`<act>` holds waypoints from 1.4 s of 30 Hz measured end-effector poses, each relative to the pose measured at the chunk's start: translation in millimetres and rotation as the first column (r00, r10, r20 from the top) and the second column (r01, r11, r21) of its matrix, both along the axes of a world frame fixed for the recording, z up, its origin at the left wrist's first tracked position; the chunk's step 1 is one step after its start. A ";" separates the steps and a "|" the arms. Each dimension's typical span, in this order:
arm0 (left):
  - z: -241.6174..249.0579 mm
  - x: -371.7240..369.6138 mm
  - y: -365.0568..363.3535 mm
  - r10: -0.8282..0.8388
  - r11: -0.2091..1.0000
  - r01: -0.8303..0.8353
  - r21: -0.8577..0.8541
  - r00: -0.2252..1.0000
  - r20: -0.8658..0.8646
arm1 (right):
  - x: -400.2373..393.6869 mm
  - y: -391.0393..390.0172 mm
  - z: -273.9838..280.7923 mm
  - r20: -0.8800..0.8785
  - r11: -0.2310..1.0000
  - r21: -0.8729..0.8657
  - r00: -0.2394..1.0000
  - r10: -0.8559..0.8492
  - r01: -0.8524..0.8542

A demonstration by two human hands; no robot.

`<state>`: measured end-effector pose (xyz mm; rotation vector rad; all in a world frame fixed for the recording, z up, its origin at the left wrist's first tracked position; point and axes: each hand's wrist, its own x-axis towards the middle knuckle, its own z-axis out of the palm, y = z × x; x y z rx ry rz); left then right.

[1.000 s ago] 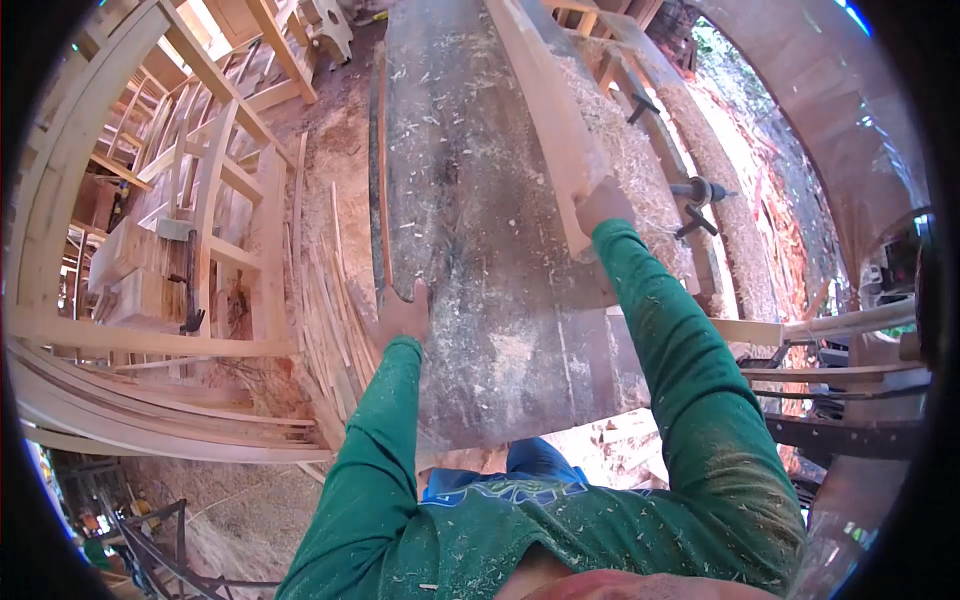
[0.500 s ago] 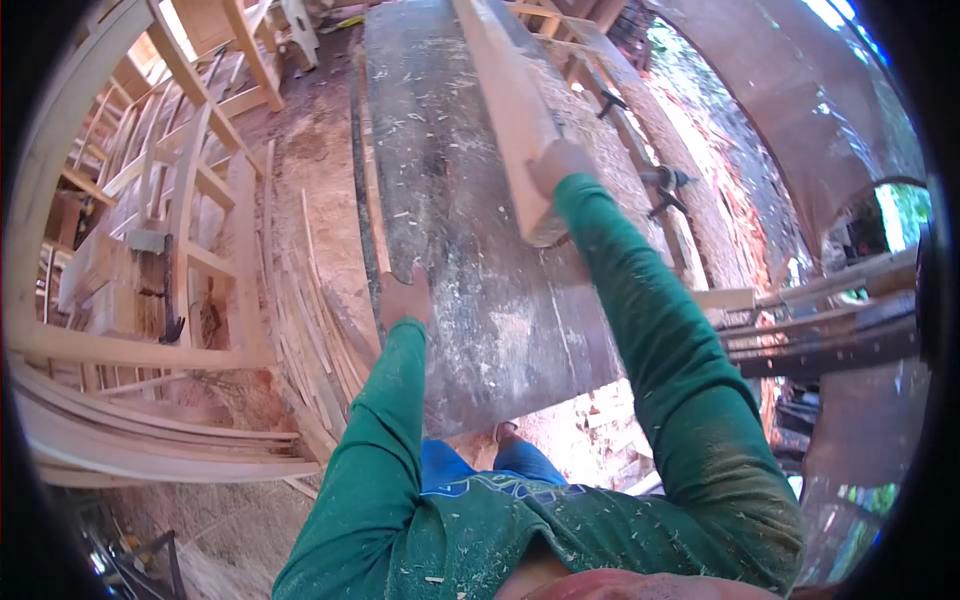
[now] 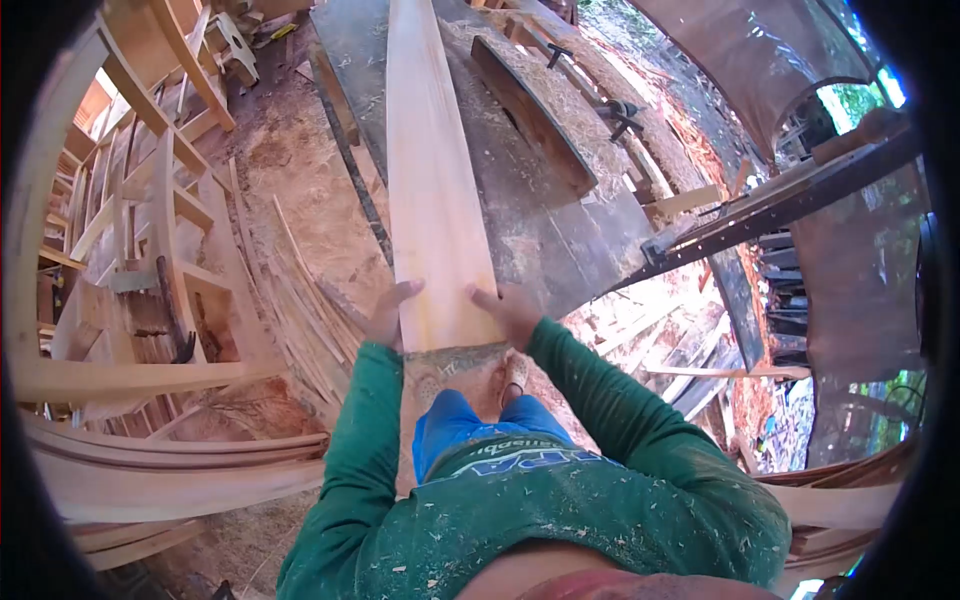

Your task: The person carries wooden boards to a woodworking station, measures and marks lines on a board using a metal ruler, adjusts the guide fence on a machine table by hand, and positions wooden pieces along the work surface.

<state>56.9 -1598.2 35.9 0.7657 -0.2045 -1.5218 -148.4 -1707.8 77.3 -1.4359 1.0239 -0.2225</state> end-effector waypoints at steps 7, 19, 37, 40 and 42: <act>3.2 -22.6 73.7 -0.033 0.991 0.031 0.130 0.999 0.011 | -16.0 82.5 -36.4 -0.035 0.993 -0.003 0.993 -0.114 0.114; 28.5 -259.9 128.4 -0.124 0.899 -0.255 0.356 0.631 0.766 | -184.0 165.6 -127.0 0.217 0.589 0.806 0.897 -0.386 0.059; 59.1 -331.3 100.6 -0.247 0.942 -0.128 0.311 0.368 0.897 | -218.4 45.5 34.3 0.073 0.882 -0.466 0.991 0.108 -0.062; 23.2 -308.7 106.5 -0.034 0.998 -0.031 0.063 0.569 0.822 | -183.6 28.6 28.8 -0.059 0.687 -0.701 0.976 0.209 -0.190; 4.2 -278.7 115.1 -0.028 1.000 0.014 0.026 0.706 0.707 | -167.7 22.0 12.2 -0.132 0.701 -0.682 0.978 0.160 -0.207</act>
